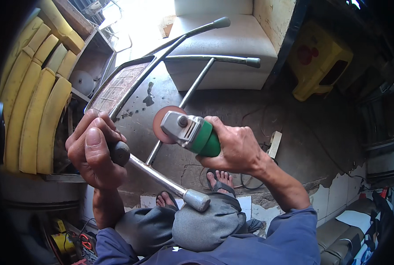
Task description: The person uses an angle grinder to smooth or cut the metal legs and joints of a folding chair frame while sitting on the floor.
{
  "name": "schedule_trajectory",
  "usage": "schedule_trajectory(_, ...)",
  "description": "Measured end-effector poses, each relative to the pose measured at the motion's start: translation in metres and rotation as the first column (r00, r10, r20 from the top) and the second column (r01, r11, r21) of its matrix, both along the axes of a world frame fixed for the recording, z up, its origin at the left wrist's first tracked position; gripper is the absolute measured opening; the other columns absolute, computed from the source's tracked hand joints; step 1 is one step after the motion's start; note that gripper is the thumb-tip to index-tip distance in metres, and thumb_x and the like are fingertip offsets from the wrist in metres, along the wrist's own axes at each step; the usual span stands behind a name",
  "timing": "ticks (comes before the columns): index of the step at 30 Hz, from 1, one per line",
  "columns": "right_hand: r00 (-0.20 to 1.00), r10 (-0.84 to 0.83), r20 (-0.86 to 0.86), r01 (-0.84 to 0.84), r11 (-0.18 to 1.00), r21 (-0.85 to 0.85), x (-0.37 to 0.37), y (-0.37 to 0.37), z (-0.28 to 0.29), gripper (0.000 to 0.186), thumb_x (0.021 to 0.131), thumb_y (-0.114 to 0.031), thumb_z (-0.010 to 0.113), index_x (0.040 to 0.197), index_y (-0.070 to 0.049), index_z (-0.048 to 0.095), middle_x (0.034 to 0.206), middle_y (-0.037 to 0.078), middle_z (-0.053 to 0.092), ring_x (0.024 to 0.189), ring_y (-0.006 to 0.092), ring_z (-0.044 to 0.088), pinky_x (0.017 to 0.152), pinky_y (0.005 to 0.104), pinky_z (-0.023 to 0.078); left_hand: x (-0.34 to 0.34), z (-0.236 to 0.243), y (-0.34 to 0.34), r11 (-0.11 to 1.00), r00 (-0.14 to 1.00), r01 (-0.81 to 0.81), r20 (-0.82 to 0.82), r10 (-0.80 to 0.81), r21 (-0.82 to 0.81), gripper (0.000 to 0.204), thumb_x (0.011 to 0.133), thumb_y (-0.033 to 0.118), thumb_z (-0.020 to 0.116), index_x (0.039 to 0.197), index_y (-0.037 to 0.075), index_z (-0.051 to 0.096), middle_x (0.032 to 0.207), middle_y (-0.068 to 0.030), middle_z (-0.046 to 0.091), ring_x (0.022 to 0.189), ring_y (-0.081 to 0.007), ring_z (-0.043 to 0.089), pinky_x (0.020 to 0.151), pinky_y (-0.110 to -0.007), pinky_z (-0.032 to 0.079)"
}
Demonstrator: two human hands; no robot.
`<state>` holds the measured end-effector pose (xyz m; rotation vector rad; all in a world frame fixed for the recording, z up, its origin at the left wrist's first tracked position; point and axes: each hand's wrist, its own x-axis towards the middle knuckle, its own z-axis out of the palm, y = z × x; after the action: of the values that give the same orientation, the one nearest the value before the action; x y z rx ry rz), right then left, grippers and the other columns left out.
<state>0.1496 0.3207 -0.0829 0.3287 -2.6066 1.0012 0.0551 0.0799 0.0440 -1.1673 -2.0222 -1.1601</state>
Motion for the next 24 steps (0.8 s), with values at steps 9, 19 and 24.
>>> schedule_trajectory(9,0.984,-0.151,-0.094,0.140,0.984,-0.112,0.015,-0.016,-0.040,0.078,0.078,-0.037,0.085,0.136,0.002,0.050,0.092,0.023,0.075,0.076,0.0371,0.078,0.068,0.0441,0.064,0.004,0.003,-0.001,1.000,0.998,0.001,0.065,0.001,-0.030,0.046,0.096,0.027,0.041,0.064,-0.004,0.052,0.063,-0.0115,0.046,0.053,-0.0159,0.048,0.049,-0.030,0.039)
schedule_trajectory(19,0.983,-0.119,-0.139,0.095,0.981,-0.168,0.025,-0.036,-0.051,0.080,0.077,-0.035,0.085,0.137,0.003,0.049,0.098,0.026,0.074,0.074,0.0367,0.078,0.065,0.0436,0.065,0.006,-0.002,-0.001,1.000,0.996,-0.011,0.091,0.011,-0.007,0.046,0.096,0.027,0.042,0.061,-0.002,0.047,0.064,-0.0095,0.040,0.054,-0.0150,0.046,0.047,-0.028,0.040)
schedule_trajectory(24,0.948,-0.295,-0.117,0.256,0.929,-0.265,0.011,-0.031,-0.063,0.079,0.080,-0.035,0.083,0.137,0.004,0.044,0.093,0.027,0.073,0.073,0.0395,0.077,0.065,0.0471,0.065,0.013,0.000,0.008,0.999,0.991,-0.043,0.129,0.043,-0.001,0.040,0.088,0.025,0.047,0.060,-0.003,0.052,0.057,-0.0100,0.046,0.051,-0.0174,0.047,0.050,-0.031,0.036)
